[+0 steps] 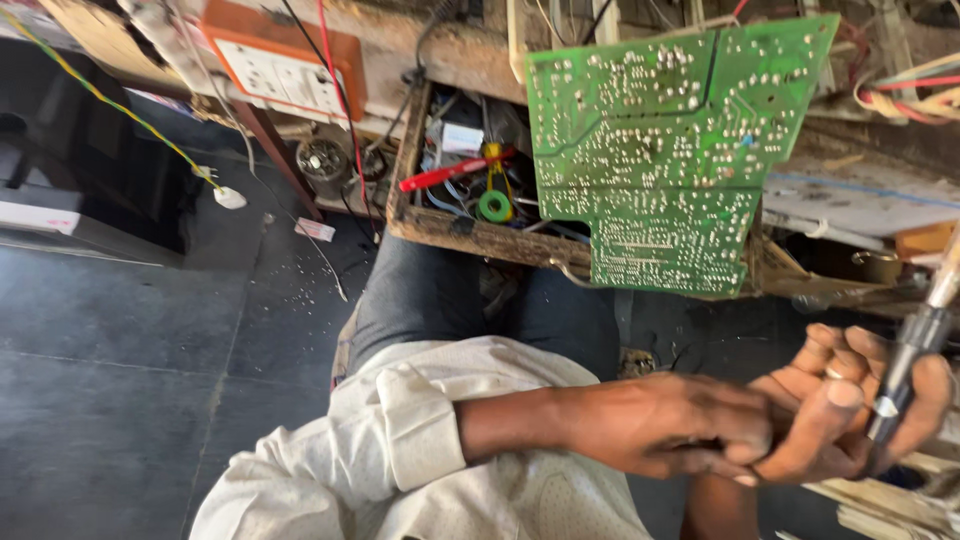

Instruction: The person solders a green circuit board using a soldering iron and solder wire, then uses a multimeter to test connections on the board. The person also handles a second circuit board and a small cylindrical component, placing them on the workbench.

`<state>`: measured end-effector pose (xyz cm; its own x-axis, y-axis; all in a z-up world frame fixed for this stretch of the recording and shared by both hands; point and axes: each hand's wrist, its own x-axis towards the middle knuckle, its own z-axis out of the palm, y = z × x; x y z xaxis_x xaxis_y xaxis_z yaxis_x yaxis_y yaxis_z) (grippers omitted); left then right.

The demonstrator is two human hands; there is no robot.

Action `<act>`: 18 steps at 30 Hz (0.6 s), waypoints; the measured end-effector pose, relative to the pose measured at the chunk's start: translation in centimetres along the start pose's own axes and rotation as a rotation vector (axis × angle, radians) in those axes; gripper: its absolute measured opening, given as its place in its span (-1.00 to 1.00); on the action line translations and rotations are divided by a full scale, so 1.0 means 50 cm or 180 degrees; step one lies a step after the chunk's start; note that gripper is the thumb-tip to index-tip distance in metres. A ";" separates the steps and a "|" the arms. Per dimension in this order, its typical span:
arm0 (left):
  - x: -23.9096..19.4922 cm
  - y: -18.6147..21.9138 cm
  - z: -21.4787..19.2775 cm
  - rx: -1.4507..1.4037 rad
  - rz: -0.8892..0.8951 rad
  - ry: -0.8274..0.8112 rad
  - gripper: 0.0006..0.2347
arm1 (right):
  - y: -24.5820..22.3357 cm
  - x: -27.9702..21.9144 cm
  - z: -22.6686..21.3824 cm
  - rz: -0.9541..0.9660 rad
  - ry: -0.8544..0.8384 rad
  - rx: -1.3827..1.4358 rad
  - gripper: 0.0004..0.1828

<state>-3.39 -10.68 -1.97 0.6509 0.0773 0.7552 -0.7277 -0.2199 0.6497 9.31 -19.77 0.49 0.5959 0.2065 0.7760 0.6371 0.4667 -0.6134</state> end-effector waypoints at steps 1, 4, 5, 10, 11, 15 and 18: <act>-0.004 0.008 -0.019 0.0196 0.0136 -0.0044 -0.80 | 0.000 -0.001 0.004 -0.0039 0.0008 -0.0086 -0.53; -0.025 0.036 -0.096 0.0772 -0.0391 0.0296 -0.89 | -0.006 -0.002 -0.004 -0.0082 -0.0114 -0.0399 -0.57; -0.038 0.035 -0.150 0.1273 -0.0433 0.0324 -0.92 | -0.006 0.004 -0.013 -0.0113 -0.0159 -0.0634 -0.58; -0.103 0.026 -0.328 0.3600 -0.1612 0.1190 -0.75 | 0.006 -0.011 -0.031 -0.0327 -0.0365 -0.0917 -0.56; -0.108 0.017 -0.343 0.3485 -0.1927 0.1053 -0.74 | 0.008 -0.018 -0.028 -0.0292 -0.0385 -0.0869 -0.57; -0.114 -0.025 -0.347 0.3389 -0.2113 0.0965 -0.81 | 0.016 -0.034 -0.027 -0.0294 -0.0512 -0.0888 -0.59; -0.116 -0.038 -0.358 0.3059 -0.2635 0.0826 -0.94 | 0.013 -0.048 -0.036 -0.0277 -0.0442 -0.0709 -0.58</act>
<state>-9.65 6.68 -6.06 0.6908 0.6868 0.2260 0.3855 -0.6143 0.6885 9.18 -21.51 -2.02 0.4712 0.2970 0.8305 0.7840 0.2903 -0.5486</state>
